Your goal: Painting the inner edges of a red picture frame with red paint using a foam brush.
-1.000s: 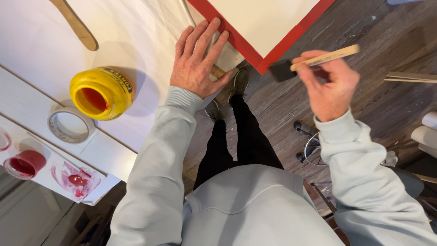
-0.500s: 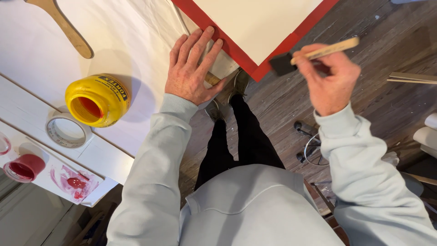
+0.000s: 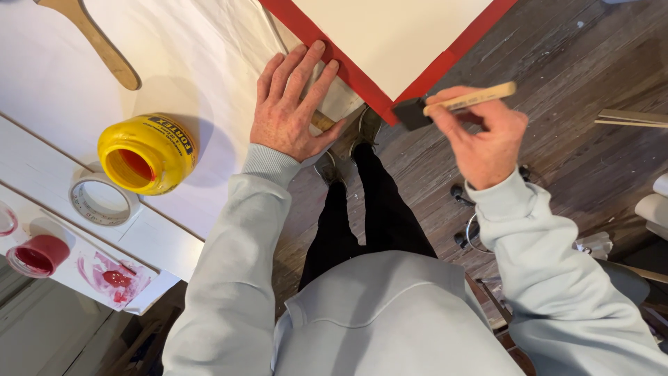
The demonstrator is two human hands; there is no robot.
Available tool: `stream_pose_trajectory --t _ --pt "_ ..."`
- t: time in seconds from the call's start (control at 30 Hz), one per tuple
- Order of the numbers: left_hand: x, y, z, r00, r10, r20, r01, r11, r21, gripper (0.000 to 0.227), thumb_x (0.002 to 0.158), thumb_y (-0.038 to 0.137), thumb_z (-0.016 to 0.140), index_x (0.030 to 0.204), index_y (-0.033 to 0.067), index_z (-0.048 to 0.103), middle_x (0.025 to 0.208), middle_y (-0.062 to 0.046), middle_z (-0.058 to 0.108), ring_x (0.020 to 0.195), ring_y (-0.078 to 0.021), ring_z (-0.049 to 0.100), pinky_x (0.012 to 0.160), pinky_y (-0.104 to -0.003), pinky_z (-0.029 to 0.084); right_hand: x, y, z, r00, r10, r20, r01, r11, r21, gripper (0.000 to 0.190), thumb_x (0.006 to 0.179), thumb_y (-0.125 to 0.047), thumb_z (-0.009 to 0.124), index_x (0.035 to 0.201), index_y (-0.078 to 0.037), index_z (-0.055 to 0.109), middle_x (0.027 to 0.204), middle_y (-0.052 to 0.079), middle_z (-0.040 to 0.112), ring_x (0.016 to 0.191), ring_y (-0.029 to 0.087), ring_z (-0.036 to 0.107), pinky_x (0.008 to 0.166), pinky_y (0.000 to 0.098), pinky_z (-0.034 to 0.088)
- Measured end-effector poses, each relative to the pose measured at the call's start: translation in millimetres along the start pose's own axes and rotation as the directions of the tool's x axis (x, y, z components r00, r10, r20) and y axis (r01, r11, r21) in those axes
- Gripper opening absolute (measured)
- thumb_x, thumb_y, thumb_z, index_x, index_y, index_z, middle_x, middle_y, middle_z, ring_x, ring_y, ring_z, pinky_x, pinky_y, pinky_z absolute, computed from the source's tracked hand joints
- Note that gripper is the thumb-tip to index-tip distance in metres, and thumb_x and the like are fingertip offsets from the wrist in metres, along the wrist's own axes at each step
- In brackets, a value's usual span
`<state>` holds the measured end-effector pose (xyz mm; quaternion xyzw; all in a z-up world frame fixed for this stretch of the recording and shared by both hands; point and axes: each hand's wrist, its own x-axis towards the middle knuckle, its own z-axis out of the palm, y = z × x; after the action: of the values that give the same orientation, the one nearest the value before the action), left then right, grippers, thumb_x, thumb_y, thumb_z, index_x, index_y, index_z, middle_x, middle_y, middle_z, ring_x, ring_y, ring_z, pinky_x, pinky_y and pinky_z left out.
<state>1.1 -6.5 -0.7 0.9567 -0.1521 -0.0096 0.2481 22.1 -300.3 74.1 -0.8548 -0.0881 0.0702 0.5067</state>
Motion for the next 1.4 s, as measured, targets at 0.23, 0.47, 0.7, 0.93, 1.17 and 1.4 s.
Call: stream_pose_trajectory --t 0.23,0.47,0.7,0.93,1.17,1.4 --pt "1 1 -1 1.0 -0.012 0.005 0.012 1.0 0.013 0.095 0.081 0.033 0.108 0.16 0.0185 0.057 0.169 -0.009 0.041 0.156 -0.03 0.044 0.136 -0.052 0.03 19 21 -39 0.99 -0.05 -0.13 0.054 0.998 0.027 0.018 0.116 0.025 0.074 0.131 0.019 0.066 0.115 0.029 0.076 0.088 0.028 0.068 0.082 0.0335 0.058" --pt "1 1 0 1.0 -0.007 0.008 0.007 1.0 -0.001 0.092 0.085 0.036 0.106 0.16 0.017 0.057 0.17 -0.01 0.04 0.158 -0.0308 0.042 0.135 -0.053 0.029 3 -10 -10 0.999 0.045 0.007 -0.045 0.998 -0.031 0.018 0.099 0.013 0.085 0.115 0.012 0.079 0.095 0.013 0.076 0.071 0.015 0.057 0.069 0.0247 0.047" --pt "2 3 -3 1.0 -0.022 0.011 0.022 1.0 0.006 0.094 0.081 0.031 0.107 0.16 0.0176 0.057 0.17 -0.009 0.041 0.157 -0.0309 0.043 0.135 -0.053 0.03 24 40 -37 0.99 -0.107 -0.093 0.107 0.994 -0.004 0.014 0.111 0.014 0.082 0.123 0.015 0.075 0.1 0.024 0.077 0.07 0.022 0.058 0.065 0.0309 0.046" --pt "2 4 -5 1.0 -0.022 0.02 0.022 1.0 0.008 0.095 0.079 0.032 0.107 0.16 0.0176 0.057 0.17 -0.009 0.042 0.157 -0.031 0.043 0.135 -0.053 0.03 10 22 -33 0.998 -0.038 -0.059 0.036 0.999 -0.024 0.019 0.109 -0.005 0.083 0.12 0.011 0.079 0.092 0.016 0.075 0.062 0.015 0.048 0.062 0.0277 0.035" --pt "3 5 -5 0.998 -0.035 0.046 0.035 0.999 0.015 0.097 0.078 0.033 0.106 0.16 0.0181 0.056 0.171 -0.009 0.04 0.158 -0.0306 0.041 0.136 -0.052 0.027 25 45 -40 0.996 -0.054 -0.064 0.053 0.998 -0.026 0.014 0.109 0.003 0.084 0.121 0.008 0.08 0.089 0.014 0.074 0.06 0.014 0.043 0.057 0.0279 0.031" --pt "3 5 -6 0.999 -0.028 0.025 0.028 1.0 0.001 0.095 0.077 0.031 0.105 0.158 0.0163 0.058 0.169 -0.01 0.043 0.157 -0.0312 0.043 0.135 -0.052 0.029 28 33 -52 0.989 -0.1 -0.112 0.098 0.995 -0.02 0.014 0.114 0.01 0.079 0.126 0.015 0.074 0.101 0.025 0.075 0.069 0.023 0.056 0.065 0.032 0.044"
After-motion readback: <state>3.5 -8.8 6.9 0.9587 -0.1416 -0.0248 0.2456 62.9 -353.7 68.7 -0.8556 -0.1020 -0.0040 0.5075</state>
